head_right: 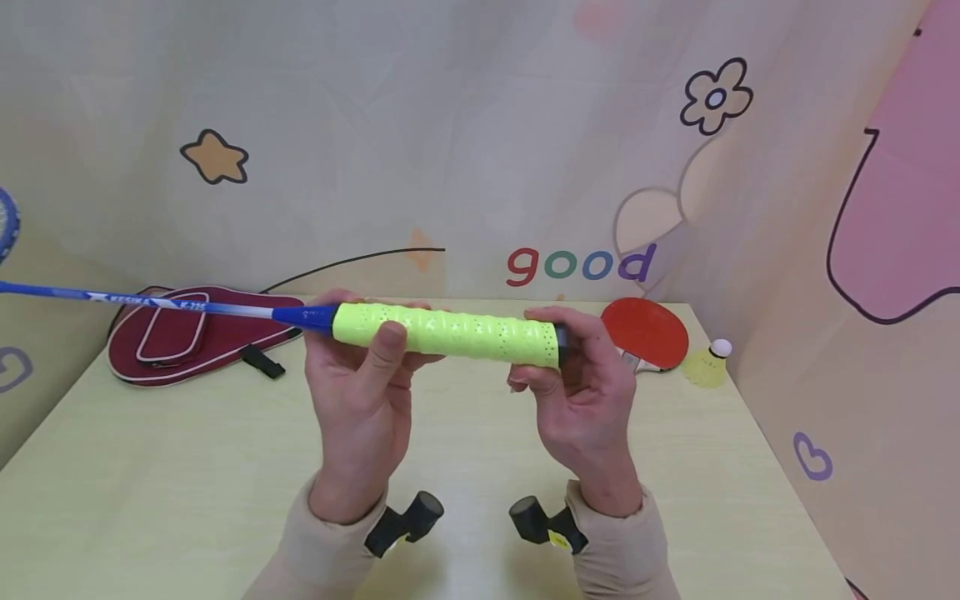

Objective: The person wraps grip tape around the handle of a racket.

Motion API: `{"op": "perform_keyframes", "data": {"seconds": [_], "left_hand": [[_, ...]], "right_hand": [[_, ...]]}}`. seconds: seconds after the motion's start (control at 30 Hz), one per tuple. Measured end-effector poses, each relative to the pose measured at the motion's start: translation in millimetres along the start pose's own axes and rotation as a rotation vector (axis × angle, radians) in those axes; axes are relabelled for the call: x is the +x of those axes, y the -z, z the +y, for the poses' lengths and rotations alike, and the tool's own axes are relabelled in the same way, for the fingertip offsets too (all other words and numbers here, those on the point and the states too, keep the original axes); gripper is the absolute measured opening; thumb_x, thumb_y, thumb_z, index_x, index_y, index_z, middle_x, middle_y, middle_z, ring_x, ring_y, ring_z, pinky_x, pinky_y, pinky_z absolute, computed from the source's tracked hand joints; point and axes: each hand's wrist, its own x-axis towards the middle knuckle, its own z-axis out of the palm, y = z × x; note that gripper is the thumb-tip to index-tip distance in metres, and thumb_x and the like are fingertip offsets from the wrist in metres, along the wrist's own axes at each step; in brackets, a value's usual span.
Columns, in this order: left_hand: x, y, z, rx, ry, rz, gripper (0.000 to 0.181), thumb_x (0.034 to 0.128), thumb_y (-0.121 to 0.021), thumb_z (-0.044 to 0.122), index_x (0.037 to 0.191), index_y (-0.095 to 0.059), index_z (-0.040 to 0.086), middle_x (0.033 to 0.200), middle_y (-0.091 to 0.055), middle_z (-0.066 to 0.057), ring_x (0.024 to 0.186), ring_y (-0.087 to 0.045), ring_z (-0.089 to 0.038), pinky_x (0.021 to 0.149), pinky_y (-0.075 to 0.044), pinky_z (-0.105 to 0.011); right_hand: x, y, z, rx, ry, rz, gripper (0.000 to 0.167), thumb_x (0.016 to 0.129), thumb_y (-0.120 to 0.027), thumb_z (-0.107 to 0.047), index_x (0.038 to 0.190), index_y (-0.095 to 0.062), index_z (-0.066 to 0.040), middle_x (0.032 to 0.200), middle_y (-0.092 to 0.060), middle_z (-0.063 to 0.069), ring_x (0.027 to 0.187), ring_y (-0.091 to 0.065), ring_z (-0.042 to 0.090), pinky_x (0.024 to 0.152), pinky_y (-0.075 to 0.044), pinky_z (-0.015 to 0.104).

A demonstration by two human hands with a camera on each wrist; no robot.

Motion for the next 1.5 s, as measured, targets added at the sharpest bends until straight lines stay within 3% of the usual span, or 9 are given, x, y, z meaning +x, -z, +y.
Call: {"op": "perform_keyframes", "data": {"seconds": [0.27,0.37,0.53,0.6,0.67,0.8,1.03,1.27,1.5], "left_hand": [[-0.6,-0.5,-0.5,0.012,0.049,0.025,0.051,0.0828,-0.078,0.022,0.113,-0.038,0.010,0.093,-0.058,-0.008,0.080,-0.067,-0.021,0.069,-0.061,-0.040],[-1.0,-1.8,-0.1,0.012,0.048,0.028,0.051,0.0827,-0.078,0.022,0.113,-0.039,0.011,0.093,-0.059,-0.007,0.082,-0.067,-0.021,0.073,-0.061,-0.038],[0.5,-3.6,-0.5,-0.099,-0.006,-0.111,0.055,0.0883,-0.071,0.006,0.127,-0.033,0.015,0.109,-0.065,-0.011,0.102,-0.065,-0.031,0.095,-0.052,-0.049],[1.4,-3.3,-0.9,-0.122,-0.033,-0.171,0.059,0.0898,-0.067,0.000,0.131,-0.029,0.016,0.112,-0.066,-0.012,0.105,-0.064,-0.035,0.096,-0.049,-0.052],[1.8,-2.4,-1.6,-0.115,-0.052,-0.186,0.058,0.0903,-0.066,-0.002,0.132,-0.030,0.016,0.111,-0.067,-0.012,0.104,-0.066,-0.036,0.093,-0.052,-0.051],[1.9,-1.0,-2.0,-0.076,-0.062,-0.155,0.051,0.0903,-0.067,0.001,0.126,-0.033,0.014,0.106,-0.068,-0.014,0.098,-0.068,-0.037,0.087,-0.055,-0.051],[0.8,-2.5,0.0,-0.065,-0.013,-0.100,0.045,0.0904,-0.068,0.007,0.119,-0.034,0.010,0.102,-0.068,-0.016,0.093,-0.069,-0.035,0.083,-0.055,-0.055],[-0.5,-2.5,1.2,-0.071,0.010,-0.079,0.045,0.0905,-0.069,0.009,0.119,-0.035,0.011,0.100,-0.068,-0.016,0.091,-0.070,-0.033,0.081,-0.055,-0.054],[-1.5,-2.5,2.2,-0.082,0.020,-0.029,0.047,0.0887,-0.071,0.011,0.118,-0.034,0.011,0.097,-0.068,-0.015,0.089,-0.070,-0.033,0.077,-0.057,-0.052]], "right_hand": [[-0.6,-0.4,-0.6,-0.039,0.014,0.026,0.052,0.084,-0.076,-0.012,0.103,-0.046,0.026,0.090,-0.061,0.017,0.060,-0.060,0.015,0.061,-0.056,0.019],[-1.2,-0.6,-1.6,-0.052,0.014,0.030,0.052,0.085,-0.076,-0.014,0.101,-0.046,0.025,0.090,-0.062,0.017,0.060,-0.060,0.015,0.060,-0.055,0.019],[-0.9,-0.8,-2.3,-0.091,0.001,0.039,0.051,0.088,-0.074,-0.016,0.102,-0.046,0.025,0.085,-0.061,0.015,0.059,-0.059,0.014,0.058,-0.053,0.018],[-0.6,-0.8,-1.8,-0.090,-0.002,0.037,0.051,0.088,-0.073,-0.015,0.102,-0.046,0.025,0.085,-0.061,0.015,0.057,-0.058,0.015,0.057,-0.052,0.018],[-0.8,-0.7,-1.3,-0.084,-0.007,0.027,0.048,0.089,-0.072,-0.012,0.104,-0.046,0.026,0.085,-0.061,0.015,0.057,-0.057,0.015,0.057,-0.052,0.019],[-1.7,-0.7,-0.9,-0.075,-0.022,-0.002,0.041,0.090,-0.068,-0.003,0.106,-0.045,0.026,0.090,-0.062,0.016,0.058,-0.057,0.016,0.057,-0.054,0.020],[-1.1,-0.6,0.6,-0.031,-0.006,0.021,0.019,0.084,-0.054,0.018,0.101,-0.049,0.023,0.086,-0.061,0.018,0.058,-0.060,0.018,0.058,-0.056,0.022],[-1.0,0.2,0.9,0.029,-0.004,0.044,0.017,0.084,-0.062,0.014,0.098,-0.054,0.020,0.081,-0.062,0.017,0.057,-0.061,0.018,0.057,-0.056,0.022],[-0.5,-1.2,0.3,-0.041,0.026,0.057,0.010,0.088,-0.058,0.012,0.090,-0.055,0.021,0.081,-0.064,0.016,0.055,-0.061,0.016,0.059,-0.056,0.022]]}}
